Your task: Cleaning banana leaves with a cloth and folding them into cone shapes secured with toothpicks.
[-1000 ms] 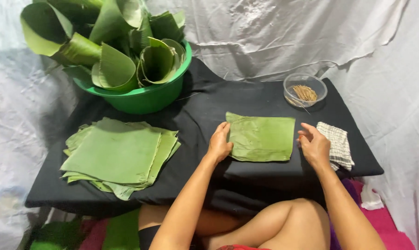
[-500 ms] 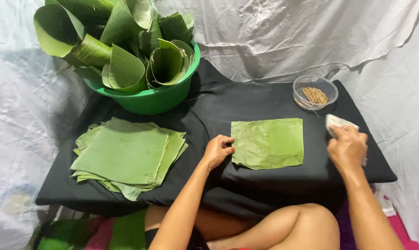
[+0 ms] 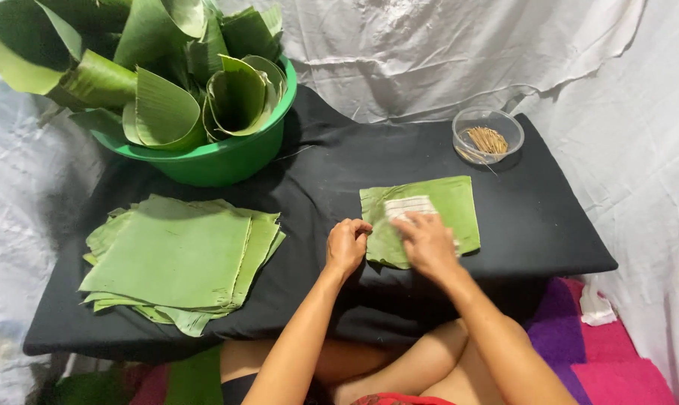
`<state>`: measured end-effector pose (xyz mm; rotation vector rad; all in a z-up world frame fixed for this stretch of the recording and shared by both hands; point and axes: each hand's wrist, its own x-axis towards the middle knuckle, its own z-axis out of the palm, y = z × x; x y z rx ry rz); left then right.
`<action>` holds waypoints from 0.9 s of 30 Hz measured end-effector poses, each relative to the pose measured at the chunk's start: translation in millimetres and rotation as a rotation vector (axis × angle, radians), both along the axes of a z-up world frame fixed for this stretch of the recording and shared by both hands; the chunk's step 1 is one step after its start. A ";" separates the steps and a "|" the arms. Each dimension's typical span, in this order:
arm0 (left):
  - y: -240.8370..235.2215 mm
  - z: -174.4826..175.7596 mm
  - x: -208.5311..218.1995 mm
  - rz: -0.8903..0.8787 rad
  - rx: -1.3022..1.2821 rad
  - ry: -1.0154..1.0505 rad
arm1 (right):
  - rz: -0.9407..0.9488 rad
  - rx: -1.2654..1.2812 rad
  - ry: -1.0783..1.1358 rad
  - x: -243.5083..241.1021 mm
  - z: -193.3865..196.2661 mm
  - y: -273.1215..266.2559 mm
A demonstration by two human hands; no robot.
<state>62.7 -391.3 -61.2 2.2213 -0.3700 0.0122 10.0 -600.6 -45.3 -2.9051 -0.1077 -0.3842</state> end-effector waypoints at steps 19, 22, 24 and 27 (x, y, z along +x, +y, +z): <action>1.5 3.1 -2.4 0.028 -0.072 0.064 | 0.152 0.068 -0.076 55.3 -4.9 -5.1; 1.0 3.0 -1.6 0.041 -0.100 0.086 | 0.095 0.074 -0.096 58.8 -15.8 -47.7; 1.0 5.6 -2.8 0.045 -0.118 0.102 | -0.053 0.063 -0.089 59.4 -23.5 -75.8; 1.3 2.9 -0.9 0.045 -0.111 0.092 | -0.201 0.008 -0.005 75.0 -46.5 -92.4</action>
